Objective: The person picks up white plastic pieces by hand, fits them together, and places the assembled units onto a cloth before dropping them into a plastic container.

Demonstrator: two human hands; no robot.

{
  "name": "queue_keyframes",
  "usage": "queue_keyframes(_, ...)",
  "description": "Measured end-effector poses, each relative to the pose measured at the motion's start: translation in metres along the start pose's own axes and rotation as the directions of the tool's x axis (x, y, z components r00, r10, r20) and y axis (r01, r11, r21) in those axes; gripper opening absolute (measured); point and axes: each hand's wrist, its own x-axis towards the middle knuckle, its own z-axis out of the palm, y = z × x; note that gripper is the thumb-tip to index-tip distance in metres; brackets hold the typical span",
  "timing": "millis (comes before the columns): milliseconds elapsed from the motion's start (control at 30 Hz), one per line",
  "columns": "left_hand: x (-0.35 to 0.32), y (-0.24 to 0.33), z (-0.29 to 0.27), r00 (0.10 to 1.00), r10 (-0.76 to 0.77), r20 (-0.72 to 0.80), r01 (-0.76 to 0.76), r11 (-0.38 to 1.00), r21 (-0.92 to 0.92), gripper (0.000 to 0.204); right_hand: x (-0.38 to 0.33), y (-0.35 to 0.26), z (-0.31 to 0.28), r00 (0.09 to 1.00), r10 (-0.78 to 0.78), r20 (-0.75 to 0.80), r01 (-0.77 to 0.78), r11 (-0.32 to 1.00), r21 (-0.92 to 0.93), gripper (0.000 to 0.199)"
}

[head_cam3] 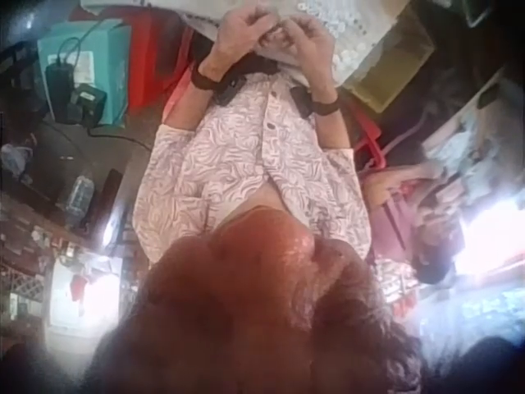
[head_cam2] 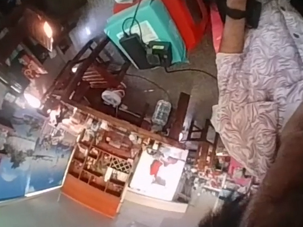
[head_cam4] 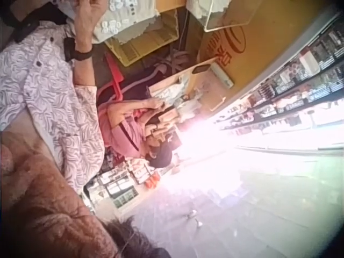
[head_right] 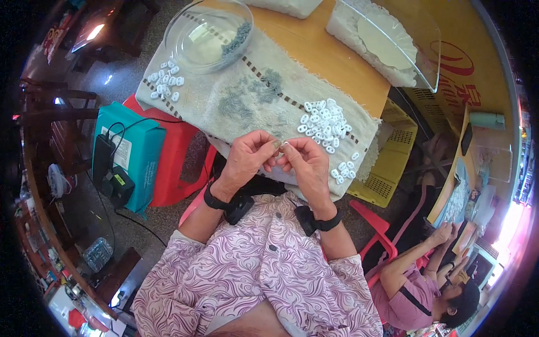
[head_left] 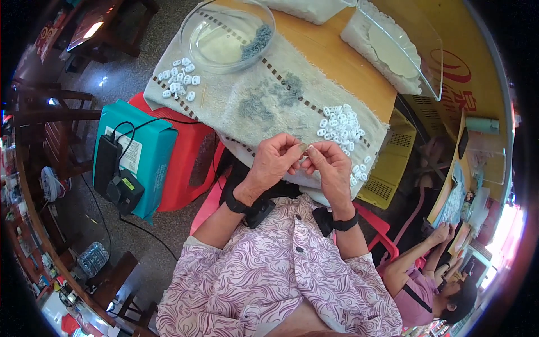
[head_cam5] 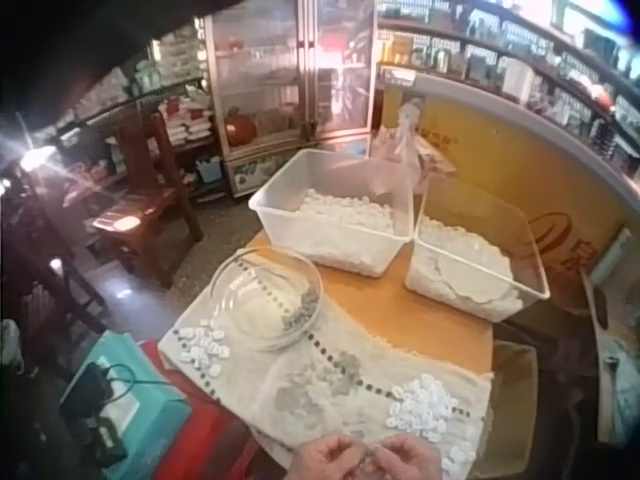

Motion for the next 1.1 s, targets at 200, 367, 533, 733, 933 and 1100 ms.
queue_keyframes(200, 0.025, 0.005, -0.02, 0.817, 0.546, -0.186, -0.334, 0.711, 0.618, 0.01, 0.006, -0.003, 0.001, 1.0, -0.009, -0.028, 0.008, 1.0, -0.009, 0.012)
queue_keyframes(367, 0.046, 0.024, -0.027, 0.649, 0.761, -0.009, -0.337, 0.298, 0.893, 0.019, 0.01, 0.002, 0.0, 0.999, 0.031, -0.03, -0.032, 0.998, -0.045, 0.013)
queue_keyframes(533, 0.061, 0.03, -0.015, 0.658, 0.745, 0.11, -0.237, 0.066, 0.969, 0.026, 0.013, 0.005, -0.002, 0.999, 0.041, -0.028, -0.043, 0.997, -0.062, 0.013)
queue_keyframes(733, 0.046, 0.028, -0.009, 0.737, 0.635, 0.232, -0.304, 0.005, 0.953, 0.025, 0.014, 0.004, -0.007, 0.997, 0.064, -0.04, -0.067, 0.995, -0.069, 0.015)
queue_keyframes(933, 0.035, 0.023, -0.015, 0.679, 0.687, 0.259, -0.39, 0.039, 0.92, 0.013, 0.016, 0.006, -0.012, 0.996, 0.069, -0.056, -0.072, 0.995, -0.062, 0.015)
queue_keyframes(1100, 0.041, 0.031, -0.027, 0.666, 0.725, 0.175, -0.318, 0.063, 0.946, 0.012, 0.015, 0.003, -0.011, 0.996, 0.053, -0.071, -0.058, 0.996, -0.067, 0.013)
